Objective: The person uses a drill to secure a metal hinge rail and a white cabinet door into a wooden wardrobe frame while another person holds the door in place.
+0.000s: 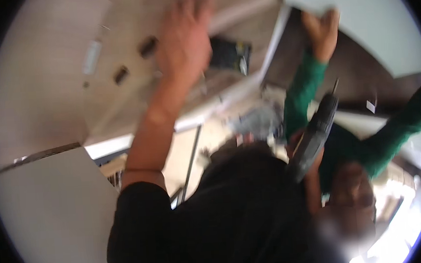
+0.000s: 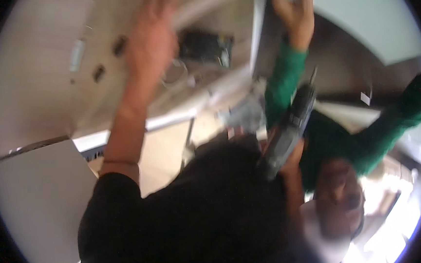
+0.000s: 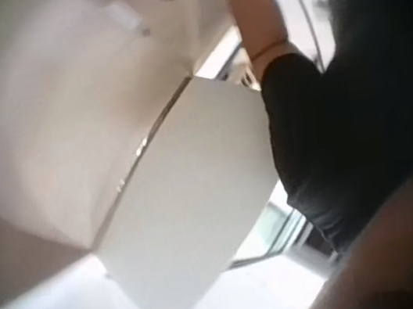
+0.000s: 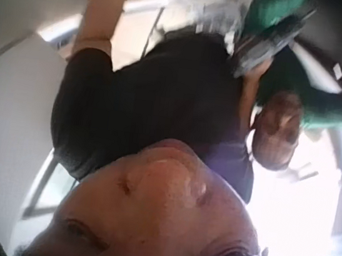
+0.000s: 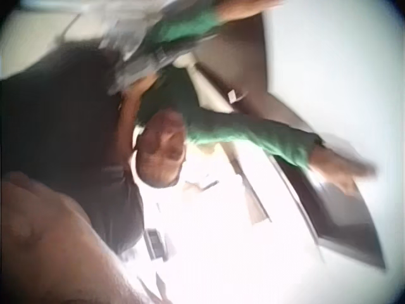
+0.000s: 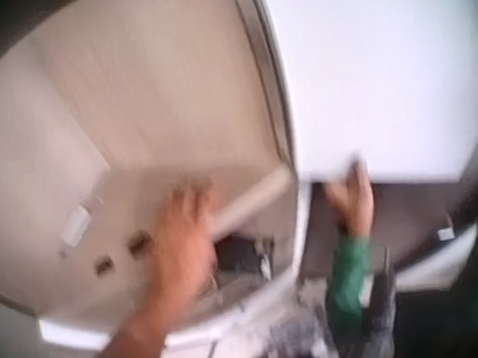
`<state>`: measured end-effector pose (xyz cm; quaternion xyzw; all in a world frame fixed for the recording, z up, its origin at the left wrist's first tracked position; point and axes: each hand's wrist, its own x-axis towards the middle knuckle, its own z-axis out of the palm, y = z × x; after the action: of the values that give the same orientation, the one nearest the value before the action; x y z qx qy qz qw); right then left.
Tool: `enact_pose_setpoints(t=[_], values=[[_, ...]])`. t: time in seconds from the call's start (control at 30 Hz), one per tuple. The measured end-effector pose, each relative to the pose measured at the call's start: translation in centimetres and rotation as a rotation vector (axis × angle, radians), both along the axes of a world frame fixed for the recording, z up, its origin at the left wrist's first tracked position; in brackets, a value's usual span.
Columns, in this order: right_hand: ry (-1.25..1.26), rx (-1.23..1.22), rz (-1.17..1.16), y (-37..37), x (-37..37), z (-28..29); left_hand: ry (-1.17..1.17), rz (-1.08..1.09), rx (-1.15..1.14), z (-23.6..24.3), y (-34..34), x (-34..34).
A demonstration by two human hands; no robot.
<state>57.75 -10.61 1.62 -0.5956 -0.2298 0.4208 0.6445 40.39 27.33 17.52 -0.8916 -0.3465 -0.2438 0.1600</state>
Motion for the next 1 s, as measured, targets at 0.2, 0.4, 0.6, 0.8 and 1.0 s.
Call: enact_pose_setpoints(t=[0.2,0.4,0.6,0.8,1.0], values=[[-0.479,0.183,0.024,-0.2,-1.7,-1.5,0.104,0.14,-0.005,-1.3,-3.1,0.3],[-0.551,0.132,0.097,0.6,-2.9,0.2,0.097,0.092,0.088,-2.5,-3.0,-0.8],[0.072,-0.071,0.077,-0.3,-1.2,-0.9,0.013,0.03,0.157,-0.2,-1.7,0.0],[-0.279,-0.146,0.273,-1.5,-3.0,0.8,0.056,0.067,-0.016,-2.2,-2.2,0.3],[-0.541,0.087,0.371,-0.4,-2.2,2.4,0.008,0.033,0.011,-1.5,-2.2,0.0]])
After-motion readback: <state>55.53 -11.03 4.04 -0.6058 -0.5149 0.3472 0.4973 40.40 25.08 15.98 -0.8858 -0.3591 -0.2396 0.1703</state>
